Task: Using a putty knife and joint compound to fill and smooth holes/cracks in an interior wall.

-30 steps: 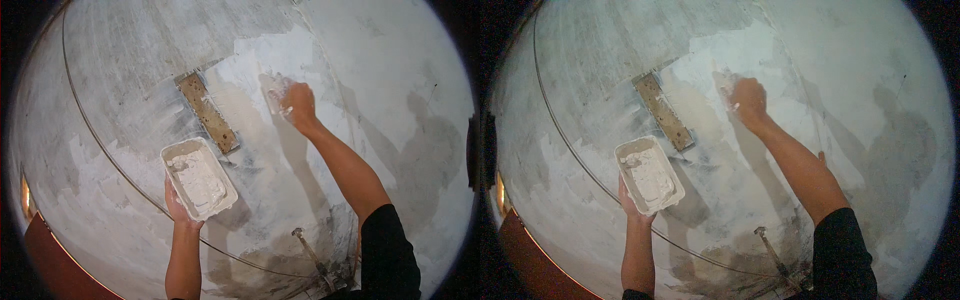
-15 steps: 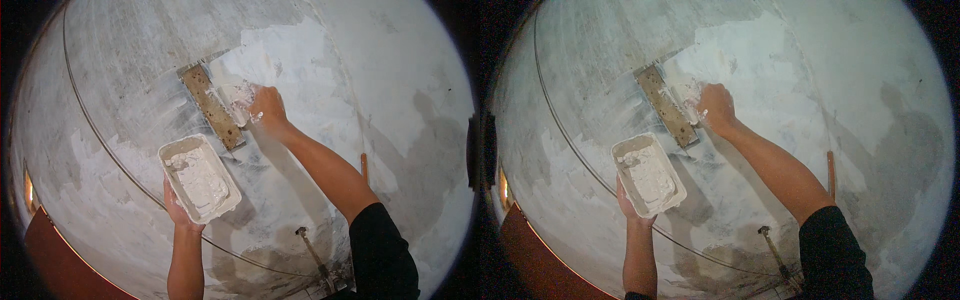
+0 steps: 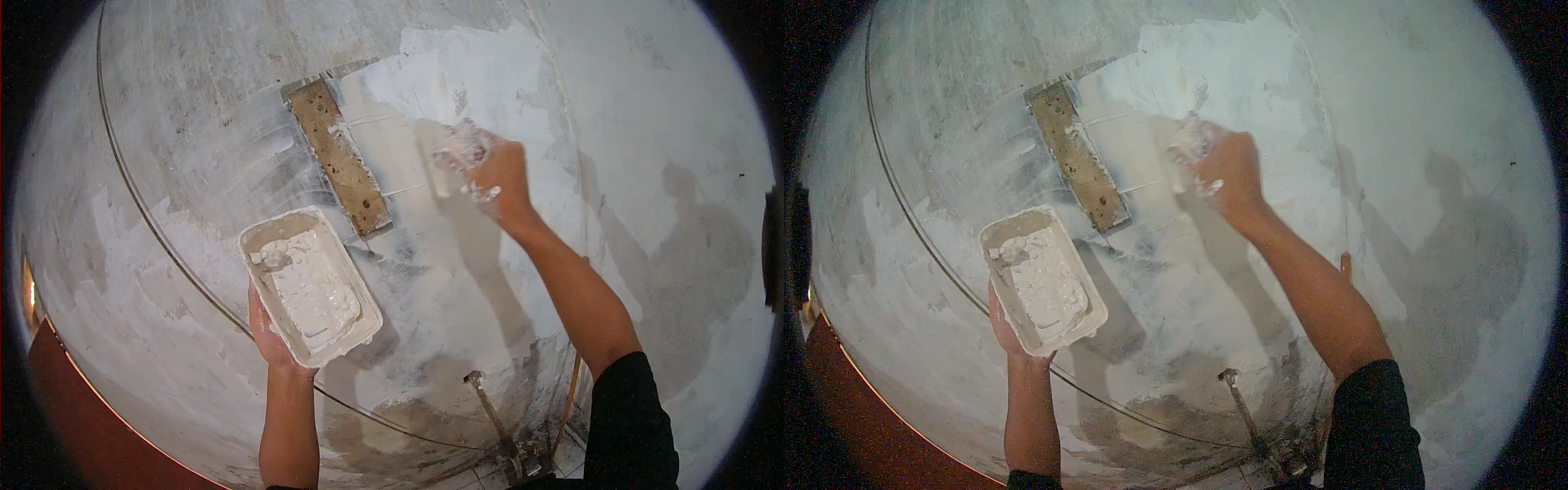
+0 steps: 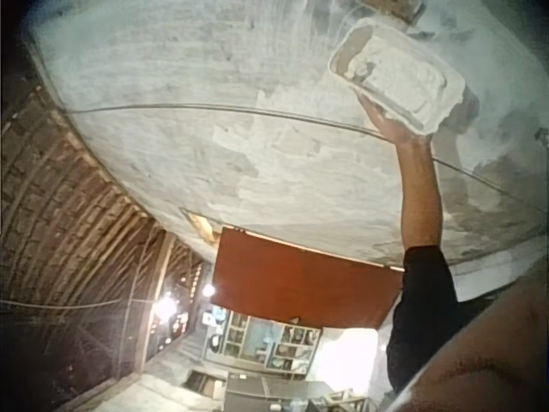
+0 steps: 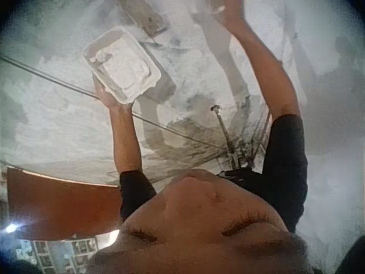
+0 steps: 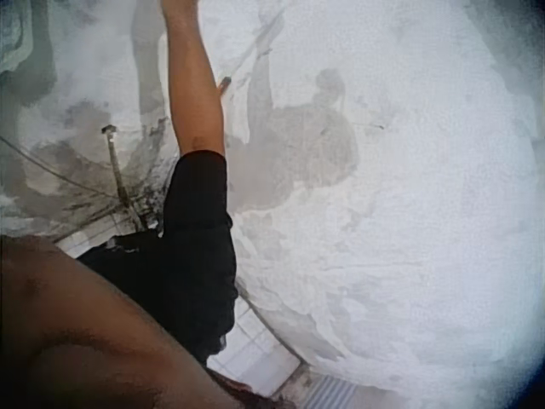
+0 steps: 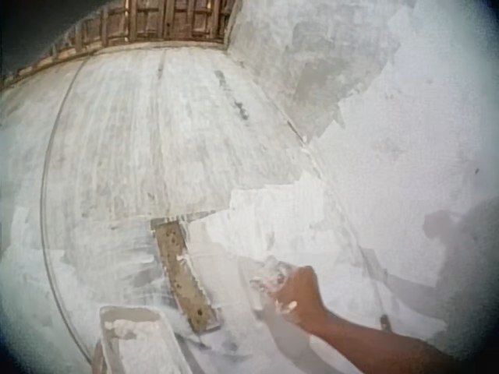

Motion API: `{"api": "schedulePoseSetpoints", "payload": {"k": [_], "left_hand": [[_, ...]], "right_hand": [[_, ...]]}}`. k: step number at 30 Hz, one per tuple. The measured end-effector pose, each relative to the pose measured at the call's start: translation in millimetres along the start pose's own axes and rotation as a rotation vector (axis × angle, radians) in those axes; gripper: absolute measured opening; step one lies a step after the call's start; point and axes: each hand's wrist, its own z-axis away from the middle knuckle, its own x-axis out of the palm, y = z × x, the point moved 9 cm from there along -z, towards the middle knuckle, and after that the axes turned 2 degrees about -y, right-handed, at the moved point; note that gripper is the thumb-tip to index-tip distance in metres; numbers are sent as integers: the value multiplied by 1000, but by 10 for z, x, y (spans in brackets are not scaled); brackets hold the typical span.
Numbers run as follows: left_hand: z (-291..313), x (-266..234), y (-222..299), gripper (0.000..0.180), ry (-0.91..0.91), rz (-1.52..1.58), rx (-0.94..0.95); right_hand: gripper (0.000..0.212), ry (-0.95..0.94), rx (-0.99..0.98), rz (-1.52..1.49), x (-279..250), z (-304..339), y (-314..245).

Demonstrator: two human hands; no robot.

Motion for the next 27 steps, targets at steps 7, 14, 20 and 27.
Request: {"api": "schedulePoseSetpoints", "payload": {"k": [7, 14, 20, 27], "left_hand": [[65, 80, -156, 51, 1, 6, 19], [97, 157, -265, 50, 22, 0, 23], [169, 65, 57, 49, -30, 0, 64], [343, -182, 579, 50, -12, -36, 51]], "right_hand": [[42, -155, -58, -18, 455, 191, -338], [43, -138, 44, 36, 458, 260, 18], [44, -29, 60, 232, 273, 208, 324], [42, 104, 91, 203, -127, 217, -107]]}}
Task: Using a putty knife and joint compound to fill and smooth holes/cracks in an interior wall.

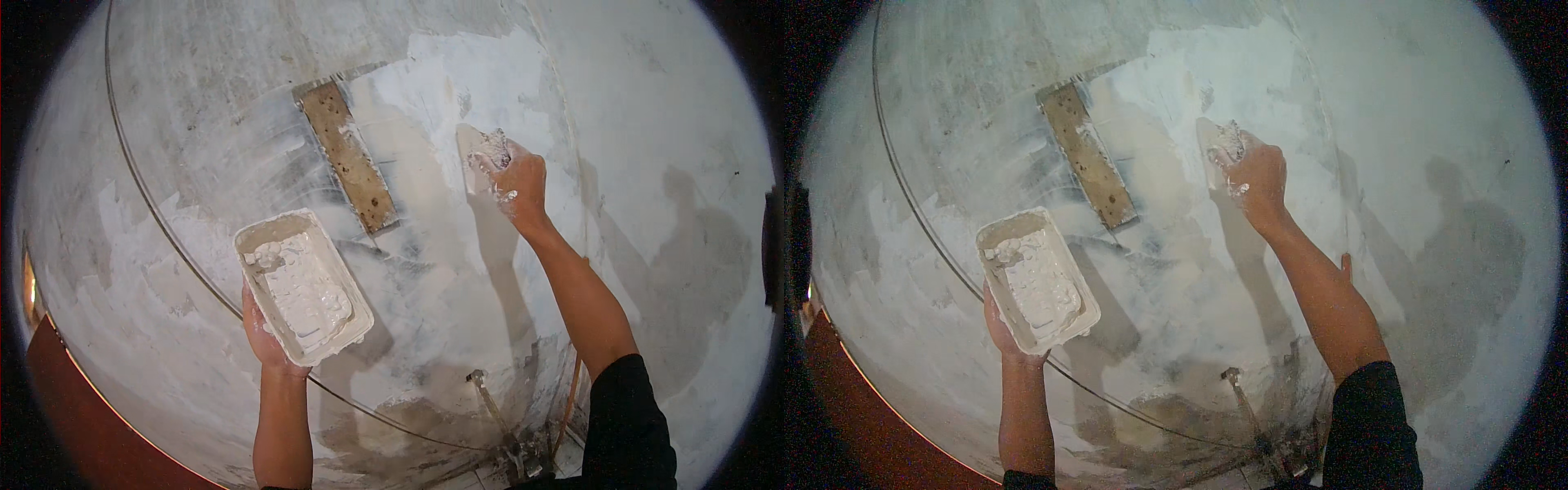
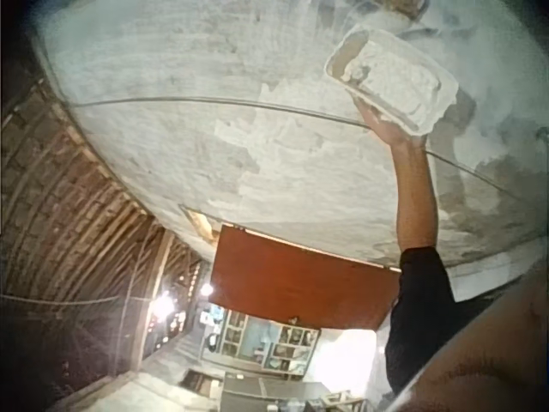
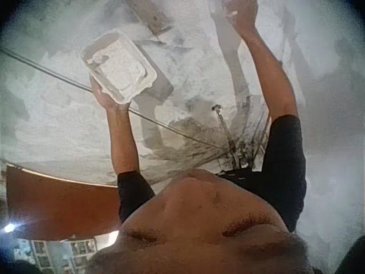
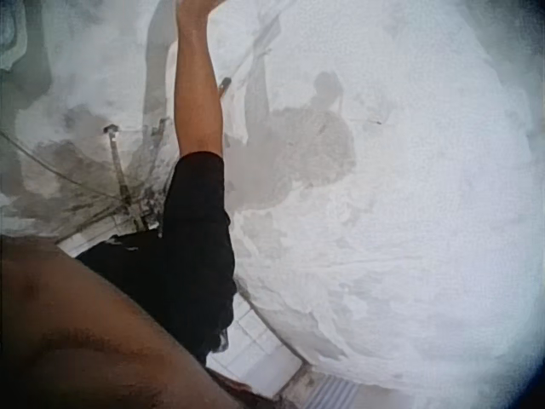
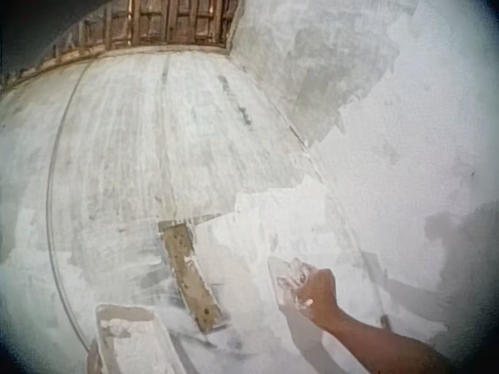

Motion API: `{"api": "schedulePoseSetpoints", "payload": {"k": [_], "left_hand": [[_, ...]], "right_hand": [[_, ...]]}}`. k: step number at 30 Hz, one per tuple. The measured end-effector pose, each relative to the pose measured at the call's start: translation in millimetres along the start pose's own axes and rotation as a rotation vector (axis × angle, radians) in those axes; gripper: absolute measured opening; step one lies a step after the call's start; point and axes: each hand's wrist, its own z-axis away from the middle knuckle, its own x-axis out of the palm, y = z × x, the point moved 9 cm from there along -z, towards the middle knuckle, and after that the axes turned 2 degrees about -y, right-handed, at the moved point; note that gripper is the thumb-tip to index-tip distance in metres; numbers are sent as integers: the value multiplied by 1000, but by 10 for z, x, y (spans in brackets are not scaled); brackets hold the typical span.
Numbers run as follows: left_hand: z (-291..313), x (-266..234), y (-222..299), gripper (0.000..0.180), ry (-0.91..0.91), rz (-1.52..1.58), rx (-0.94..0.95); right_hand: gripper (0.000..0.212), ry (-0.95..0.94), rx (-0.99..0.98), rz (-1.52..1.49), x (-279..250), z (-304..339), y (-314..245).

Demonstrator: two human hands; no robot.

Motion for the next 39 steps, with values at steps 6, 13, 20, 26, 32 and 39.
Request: {"api": "schedulePoseSetpoints", "payload": {"k": [6, 13, 20, 26, 32, 39], "left_hand": [[22, 195, 258, 51, 16, 0, -19], [12, 656, 276, 50, -47, 8, -28], [38, 562, 261, 50, -65, 11, 9], [-55, 328, 573, 51, -68, 22, -28], [-97, 147, 705, 55, -80, -30, -68], [11, 14, 555, 56, -53, 8, -42]], "right_hand": [[45, -30, -259, -125, 117, -328, -886], [44, -157, -270, -165, 333, -785, -1299], [41, -143, -237, -12, 332, -837, -1000], [42, 76, -115, 154, -164, -805, -551], [38, 2, -148, 59, -123, -373, -1079], [43, -250, -178, -81, 678, 102, -1658]]}}
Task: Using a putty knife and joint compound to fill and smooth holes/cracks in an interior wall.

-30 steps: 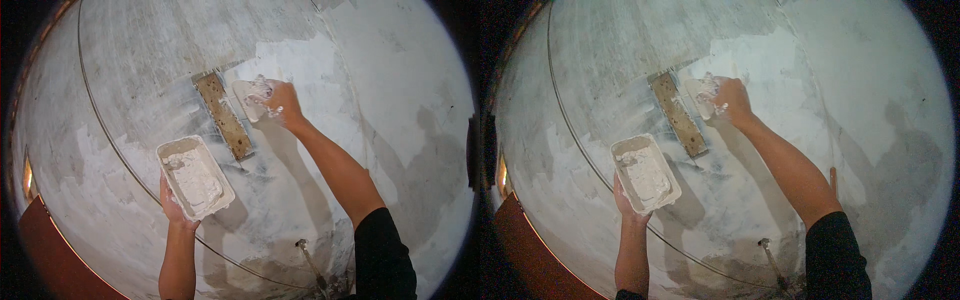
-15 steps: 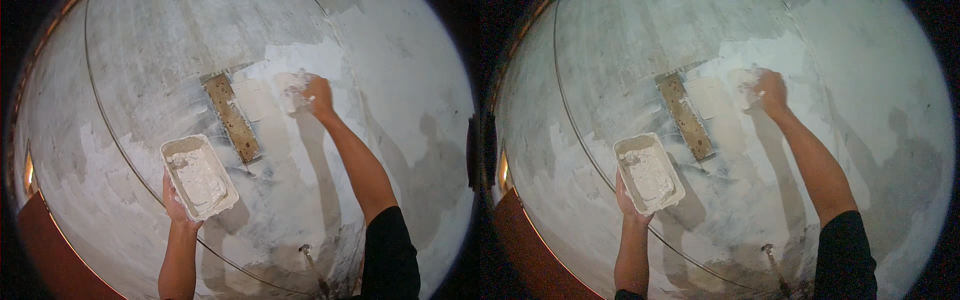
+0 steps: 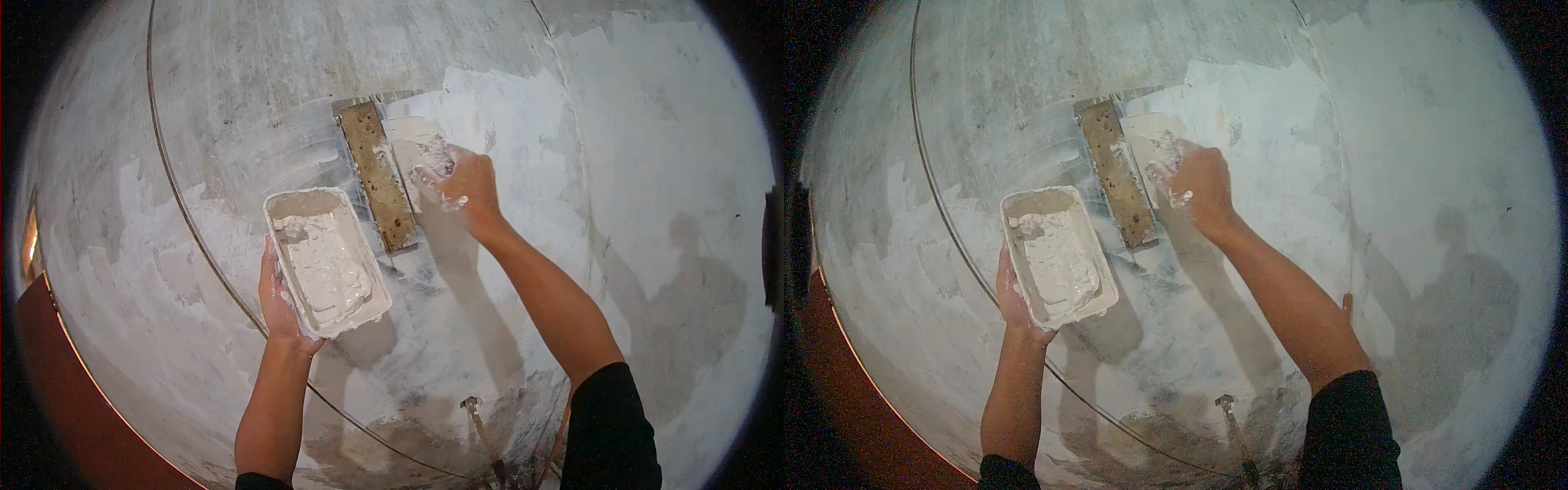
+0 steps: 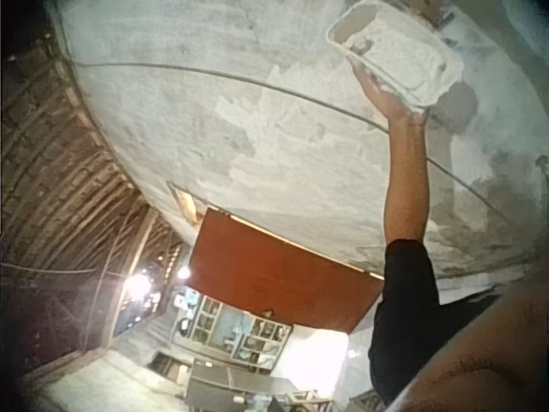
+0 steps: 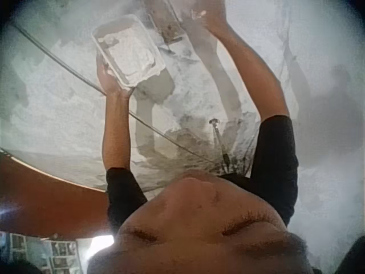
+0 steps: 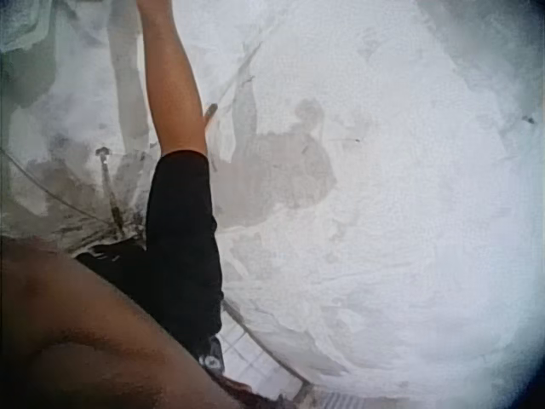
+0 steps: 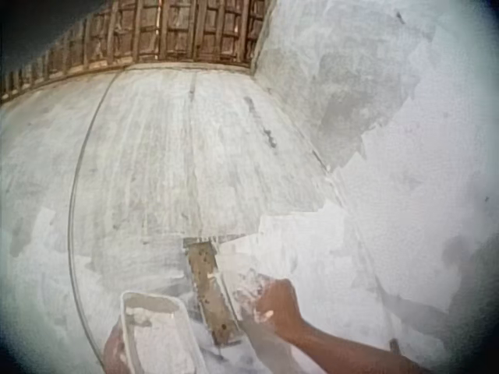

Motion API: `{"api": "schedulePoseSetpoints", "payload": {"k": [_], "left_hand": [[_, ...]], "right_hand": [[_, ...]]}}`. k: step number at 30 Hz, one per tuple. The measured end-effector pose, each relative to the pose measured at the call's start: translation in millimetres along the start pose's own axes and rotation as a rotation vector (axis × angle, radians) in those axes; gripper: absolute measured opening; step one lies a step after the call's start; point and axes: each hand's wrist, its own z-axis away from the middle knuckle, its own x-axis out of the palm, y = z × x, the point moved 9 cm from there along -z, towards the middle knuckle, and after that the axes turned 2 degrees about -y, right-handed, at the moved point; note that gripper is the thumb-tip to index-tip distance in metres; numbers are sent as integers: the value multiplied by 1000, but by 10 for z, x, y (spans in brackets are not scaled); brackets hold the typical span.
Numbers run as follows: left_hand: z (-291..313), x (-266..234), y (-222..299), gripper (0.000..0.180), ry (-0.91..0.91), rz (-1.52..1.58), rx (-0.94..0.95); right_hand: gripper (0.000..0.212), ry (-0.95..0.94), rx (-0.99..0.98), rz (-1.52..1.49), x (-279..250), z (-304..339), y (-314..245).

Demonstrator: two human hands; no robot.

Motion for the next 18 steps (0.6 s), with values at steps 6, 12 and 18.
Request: {"api": "schedulePoseSetpoints", "payload": {"k": [6, 12, 18], "left_hand": [[97, -237, 109, 53, 35, -11, 2], [180, -584, 351, 51, 61, -11, 26], [202, -648, 299, 49, 56, -23, 33]], "right_hand": [[42, 211, -18, -40, 130, 226, 393], [34, 387, 214, 155, -336, 513, 1094], [41, 226, 18, -109, 130, 604, 318]]}}
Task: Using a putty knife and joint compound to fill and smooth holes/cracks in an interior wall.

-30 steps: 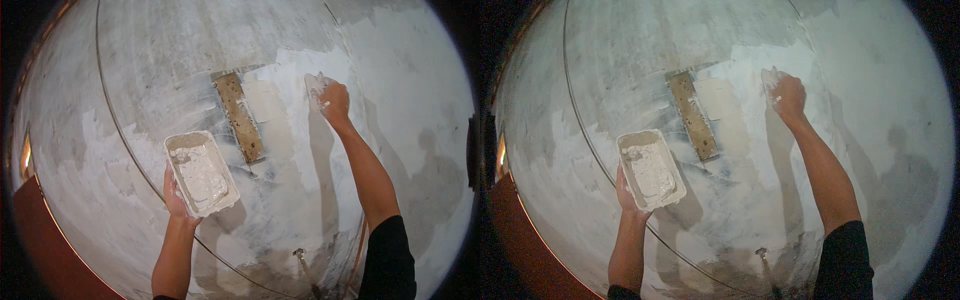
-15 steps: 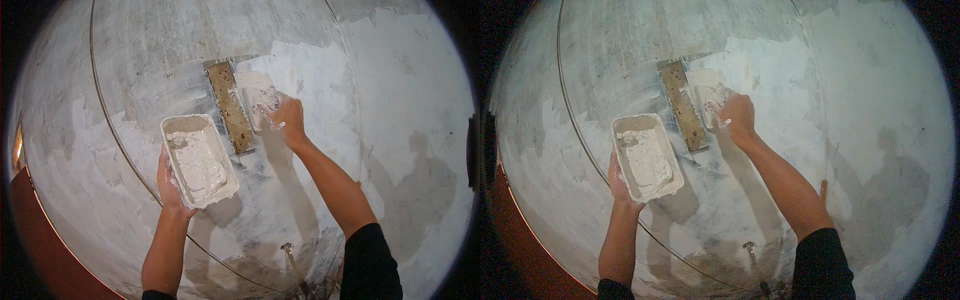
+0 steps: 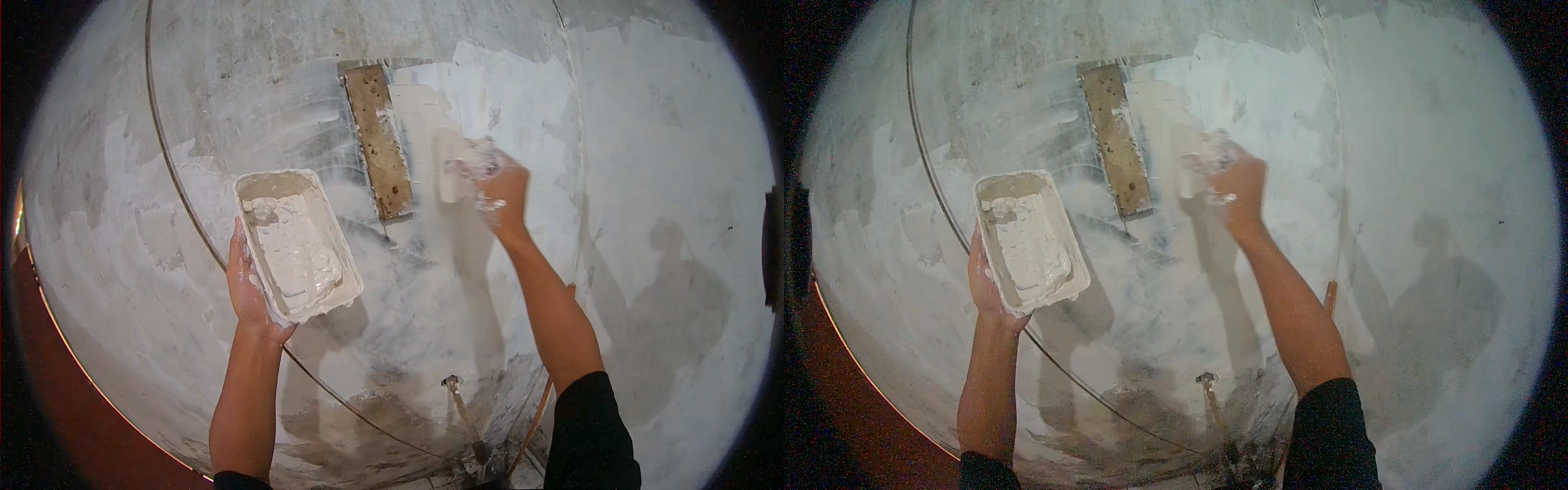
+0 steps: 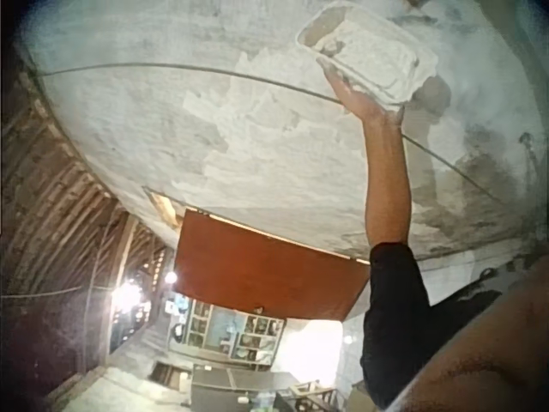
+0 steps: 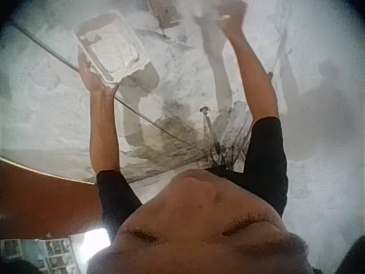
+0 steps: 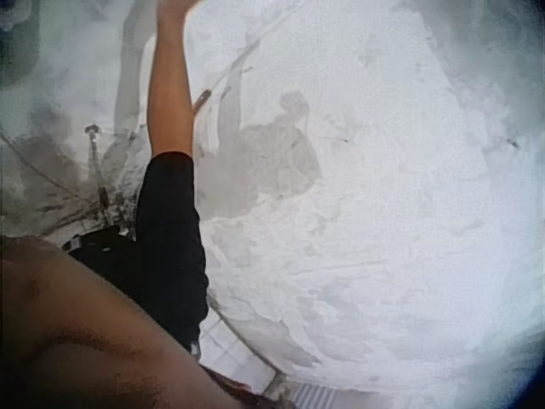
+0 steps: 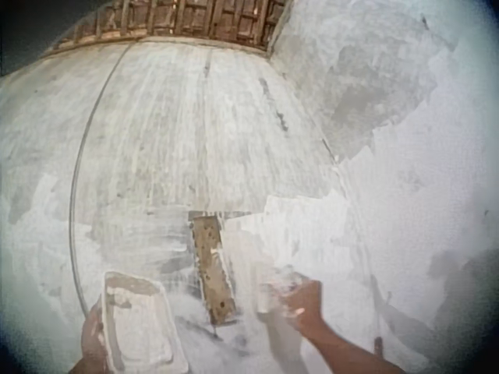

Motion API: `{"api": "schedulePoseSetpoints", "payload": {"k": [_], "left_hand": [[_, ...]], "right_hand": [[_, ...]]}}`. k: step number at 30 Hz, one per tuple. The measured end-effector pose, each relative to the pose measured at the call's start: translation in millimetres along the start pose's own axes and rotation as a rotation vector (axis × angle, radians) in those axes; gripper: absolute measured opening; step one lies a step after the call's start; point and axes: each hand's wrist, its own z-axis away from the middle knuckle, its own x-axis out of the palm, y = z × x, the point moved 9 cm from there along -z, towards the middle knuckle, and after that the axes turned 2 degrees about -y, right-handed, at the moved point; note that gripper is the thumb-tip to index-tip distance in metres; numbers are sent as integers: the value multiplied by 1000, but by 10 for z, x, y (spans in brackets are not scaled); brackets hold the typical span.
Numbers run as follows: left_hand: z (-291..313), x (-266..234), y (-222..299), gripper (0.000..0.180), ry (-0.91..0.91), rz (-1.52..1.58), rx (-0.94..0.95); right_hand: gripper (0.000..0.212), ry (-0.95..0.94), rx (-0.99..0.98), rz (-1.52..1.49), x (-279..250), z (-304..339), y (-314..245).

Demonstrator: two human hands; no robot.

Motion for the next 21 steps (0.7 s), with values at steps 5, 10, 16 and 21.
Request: {"api": "schedulePoseSetpoints", "payload": {"k": [5, 10, 16, 21], "left_hand": [[85, 15, -288, 50, 11, 20, -21], [377, -330, -303, 52, 100, 65, 9], [410, -638, -279, 52, 122, 7, -51], [374, -424, -474, 51, 109, 12, -65]], "right_hand": [[44, -116, 14, 93, 342, 128, 113], [41, -27, 71, 170, 87, 230, 717], [35, 112, 224, 421, -614, 566, 1075], [32, 80, 253, 50, -397, 671, 737]]}}
